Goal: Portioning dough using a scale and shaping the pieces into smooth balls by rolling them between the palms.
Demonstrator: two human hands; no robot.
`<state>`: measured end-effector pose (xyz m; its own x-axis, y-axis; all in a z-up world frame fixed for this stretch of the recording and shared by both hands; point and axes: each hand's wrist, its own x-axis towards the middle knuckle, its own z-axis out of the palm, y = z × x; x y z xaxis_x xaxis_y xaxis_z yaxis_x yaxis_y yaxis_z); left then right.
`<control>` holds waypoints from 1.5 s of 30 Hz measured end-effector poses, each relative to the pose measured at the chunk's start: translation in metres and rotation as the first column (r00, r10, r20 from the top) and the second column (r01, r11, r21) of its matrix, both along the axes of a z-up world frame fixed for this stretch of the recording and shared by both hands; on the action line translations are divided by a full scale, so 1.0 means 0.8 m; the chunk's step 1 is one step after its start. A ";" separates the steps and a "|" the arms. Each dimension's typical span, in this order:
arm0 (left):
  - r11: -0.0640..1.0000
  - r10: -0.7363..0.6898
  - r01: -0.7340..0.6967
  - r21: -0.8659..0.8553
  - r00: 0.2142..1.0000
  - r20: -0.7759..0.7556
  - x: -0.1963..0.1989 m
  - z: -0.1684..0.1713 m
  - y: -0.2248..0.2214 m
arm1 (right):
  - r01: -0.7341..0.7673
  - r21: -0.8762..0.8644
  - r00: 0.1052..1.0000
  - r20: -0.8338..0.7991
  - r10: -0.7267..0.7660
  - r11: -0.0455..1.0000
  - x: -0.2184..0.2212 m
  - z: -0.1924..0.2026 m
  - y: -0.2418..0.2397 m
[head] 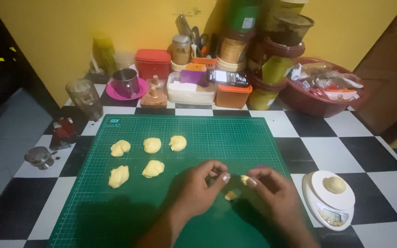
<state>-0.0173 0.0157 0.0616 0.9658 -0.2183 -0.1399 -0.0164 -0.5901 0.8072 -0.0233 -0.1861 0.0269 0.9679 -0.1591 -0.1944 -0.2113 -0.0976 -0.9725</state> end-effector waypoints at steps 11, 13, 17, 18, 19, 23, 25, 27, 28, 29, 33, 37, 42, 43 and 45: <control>0.999 -0.031 0.025 0.037 0.985 0.168 0.001 -0.022 -0.003 | -0.090 -0.354 0.694 0.648 0.313 0.931 0.012 -0.058 -0.008; 0.997 -0.074 0.068 0.033 0.976 0.207 0.006 -0.035 -0.003 | -0.009 -0.165 0.956 0.287 0.057 0.986 0.005 -0.045 -0.016; 1.000 -0.021 0.022 -0.004 0.975 0.220 0.010 -0.042 -0.003 | 0.167 0.094 0.968 0.176 -0.181 0.981 0.000 -0.003 -0.020; 0.999 -0.048 0.041 0.035 0.974 0.221 0.012 -0.044 -0.005 | 0.212 -0.033 0.959 0.201 -0.201 0.977 -0.002 0.006 -0.028; 0.995 -0.075 0.060 0.074 0.972 0.222 0.013 -0.046 -0.006 | 0.257 -0.158 0.949 0.229 -0.217 0.954 -0.004 0.015 -0.036; 0.998 -0.047 0.040 0.042 0.982 0.181 0.002 -0.031 -0.017 | 0.105 -0.524 0.889 0.431 0.156 0.845 -0.009 -0.012 -0.034; 0.999 -0.041 0.040 0.015 0.999 0.019 -0.003 -0.020 -0.022 | 0.023 -0.569 0.508 0.715 0.481 0.822 -0.002 -0.017 -0.011; 0.999 -0.030 0.028 0.019 0.997 0.068 -0.001 -0.027 -0.020 | 0.052 -0.568 0.505 0.724 0.470 0.821 0.007 -0.038 -0.009; 1.000 -0.020 0.019 0.014 0.993 0.117 -0.002 -0.031 -0.019 | 0.083 -0.574 0.502 0.730 0.463 0.815 0.011 -0.048 -0.009; 1.000 -0.017 0.016 0.014 0.993 0.115 -0.002 -0.024 -0.019 | 0.079 -0.574 0.502 0.729 0.465 0.815 0.009 -0.044 -0.006; 0.998 -0.069 0.070 -0.007 0.996 0.063 0.002 -0.031 -0.022 | 0.092 -0.532 0.619 0.693 0.370 0.842 0.011 -0.053 -0.015; 1.000 -0.011 0.006 0.027 0.985 0.173 0.000 -0.032 -0.015 | 0.098 0.022 0.947 0.305 -0.100 0.995 -0.001 -0.018 -0.012; 0.992 -0.120 0.114 0.045 0.978 0.169 0.011 -0.049 -0.013 | 0.313 -0.093 0.949 0.064 -0.308 0.945 -0.005 0.035 -0.037; 0.982 -0.170 0.159 0.101 0.979 0.110 0.015 -0.052 -0.017 | 0.329 -0.272 0.940 0.187 -0.286 0.904 0.001 0.025 -0.060; 0.963 -0.262 0.242 0.118 0.945 0.198 0.020 -0.078 -0.016 | 0.400 -0.379 0.910 0.275 -0.312 0.835 0.008 0.008 -0.122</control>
<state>-0.0011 0.0030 -0.0012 0.8904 -0.4543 0.0293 -0.3374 -0.6153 0.7124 -0.0168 -0.2839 0.0331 0.8384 -0.5228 0.1543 -0.1231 -0.4574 -0.8807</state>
